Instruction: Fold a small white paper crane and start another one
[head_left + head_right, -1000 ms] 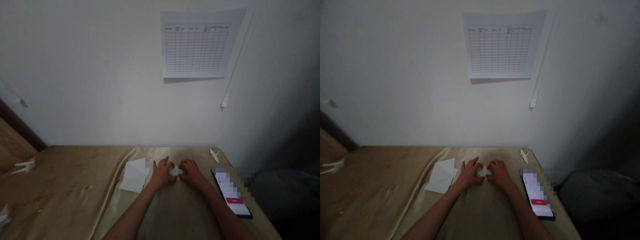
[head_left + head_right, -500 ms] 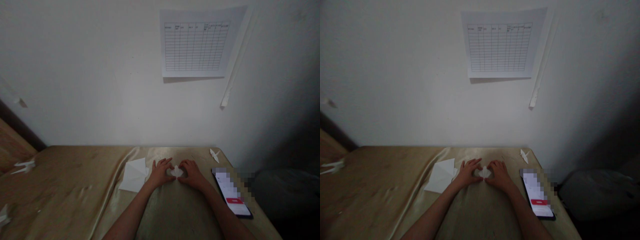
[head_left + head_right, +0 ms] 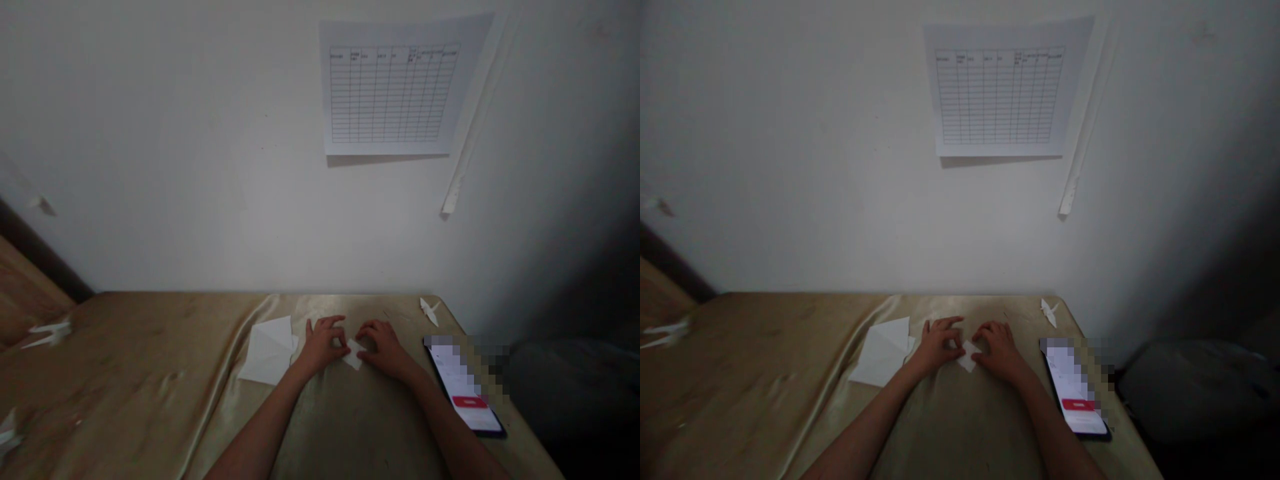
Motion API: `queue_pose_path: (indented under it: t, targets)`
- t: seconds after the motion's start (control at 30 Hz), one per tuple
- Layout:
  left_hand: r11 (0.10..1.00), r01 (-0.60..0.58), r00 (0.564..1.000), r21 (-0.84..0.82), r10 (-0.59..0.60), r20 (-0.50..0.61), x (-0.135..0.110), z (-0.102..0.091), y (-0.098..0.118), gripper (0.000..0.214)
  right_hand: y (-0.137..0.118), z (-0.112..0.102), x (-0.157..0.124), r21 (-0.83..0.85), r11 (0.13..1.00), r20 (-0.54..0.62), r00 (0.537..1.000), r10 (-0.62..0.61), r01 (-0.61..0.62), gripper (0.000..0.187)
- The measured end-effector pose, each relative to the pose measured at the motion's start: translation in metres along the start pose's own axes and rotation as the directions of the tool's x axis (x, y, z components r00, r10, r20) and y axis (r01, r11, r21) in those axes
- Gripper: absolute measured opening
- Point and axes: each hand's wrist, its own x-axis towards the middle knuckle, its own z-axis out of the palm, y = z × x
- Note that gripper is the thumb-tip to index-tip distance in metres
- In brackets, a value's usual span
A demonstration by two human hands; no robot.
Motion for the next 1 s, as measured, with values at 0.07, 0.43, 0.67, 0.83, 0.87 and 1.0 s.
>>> queue_pose_path:
  t: [0.07,0.43,0.67,0.83,0.87,1.0]
  targets:
    - [1.0,-0.003,1.0,0.01,0.003,0.0,0.0,0.001,-0.001,0.022,-0.001,0.001,0.0,-0.007,1.0,-0.011,1.0,0.004,-0.004,0.03]
    - [0.999,-0.008,0.999,0.034,0.006,0.038,0.001,0.001,0.002,0.03,-0.001,0.007,0.003,-0.061,0.998,-0.056,0.998,0.009,-0.012,0.024]
    - [1.0,0.029,0.999,0.001,-0.029,0.022,0.002,0.001,0.005,0.02,-0.002,0.009,0.003,-0.073,0.997,-0.074,0.997,0.008,-0.014,0.023]
    - [0.997,0.045,0.999,-0.068,-0.046,-0.02,0.006,0.001,0.004,0.01,0.003,0.012,0.005,-0.024,1.0,-0.102,0.995,0.001,-0.003,0.024]
    - [0.996,0.043,0.998,-0.08,-0.046,-0.036,0.006,0.001,0.004,0.009,0.005,0.013,0.006,-0.017,1.0,-0.112,0.994,0.002,-0.004,0.025]
    - [0.995,0.025,0.995,-0.094,-0.033,-0.089,0.006,0.002,0.005,0.009,0.009,0.017,0.009,0.019,1.0,-0.152,0.988,-0.008,0.012,0.019]
